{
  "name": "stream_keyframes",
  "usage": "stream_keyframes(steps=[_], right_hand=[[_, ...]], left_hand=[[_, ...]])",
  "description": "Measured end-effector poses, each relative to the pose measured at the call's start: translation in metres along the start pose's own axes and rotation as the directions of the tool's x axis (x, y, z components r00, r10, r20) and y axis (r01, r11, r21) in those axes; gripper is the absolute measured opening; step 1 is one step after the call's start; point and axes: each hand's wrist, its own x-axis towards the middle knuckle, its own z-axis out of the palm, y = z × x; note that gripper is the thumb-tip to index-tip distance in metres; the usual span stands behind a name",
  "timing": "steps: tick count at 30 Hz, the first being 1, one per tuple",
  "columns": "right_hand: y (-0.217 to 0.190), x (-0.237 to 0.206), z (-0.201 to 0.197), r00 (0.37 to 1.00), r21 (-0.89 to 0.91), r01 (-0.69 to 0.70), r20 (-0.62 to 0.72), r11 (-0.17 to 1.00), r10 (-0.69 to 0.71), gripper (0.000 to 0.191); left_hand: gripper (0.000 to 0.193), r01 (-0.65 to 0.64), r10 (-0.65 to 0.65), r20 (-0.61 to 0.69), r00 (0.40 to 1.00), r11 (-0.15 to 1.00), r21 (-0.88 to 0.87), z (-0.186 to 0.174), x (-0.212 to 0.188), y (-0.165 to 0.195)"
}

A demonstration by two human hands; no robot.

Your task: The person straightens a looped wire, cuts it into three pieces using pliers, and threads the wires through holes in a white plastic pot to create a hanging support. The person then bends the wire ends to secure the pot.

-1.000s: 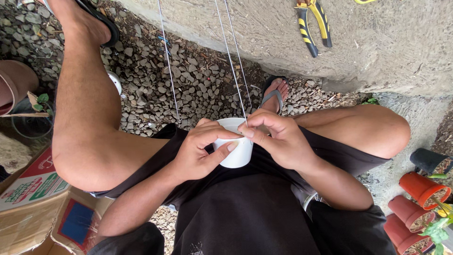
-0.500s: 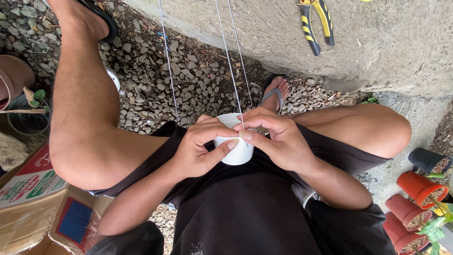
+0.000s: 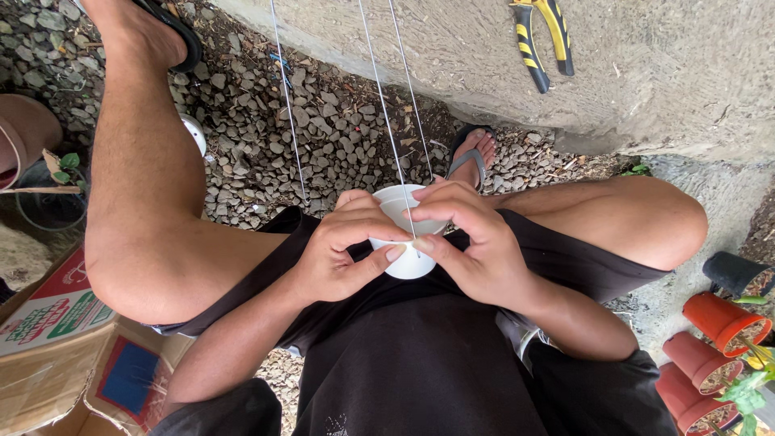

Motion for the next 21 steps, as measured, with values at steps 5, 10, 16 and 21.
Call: stream_keyframes(steps=[5,10,16,21], right_hand=[[-0.003,-0.007,0.000,0.984,-0.167,0.170,-0.032,0.971,-0.177,0.049],[0.002,-0.014,0.006,0.972,-0.196,0.195,-0.093,0.961,-0.216,0.044],[0.006,-0.018,0.009,0.962,-0.181,0.217,-0.129,0.959,-0.242,0.040],[0.002,-0.020,0.008,0.978,-0.139,0.161,-0.113,0.977,-0.177,0.038]], left_hand=[[0.017,-0.046,0.046,0.004,0.999,0.997,0.062,0.000,-0.001,0.000],[0.016,-0.070,0.068,0.015,0.998,0.990,0.119,0.002,0.001,0.000],[0.014,-0.119,0.118,0.017,0.993,0.981,0.155,0.002,0.005,0.003],[0.014,-0.142,0.140,0.026,0.990,0.972,0.189,0.002,0.006,0.005]])
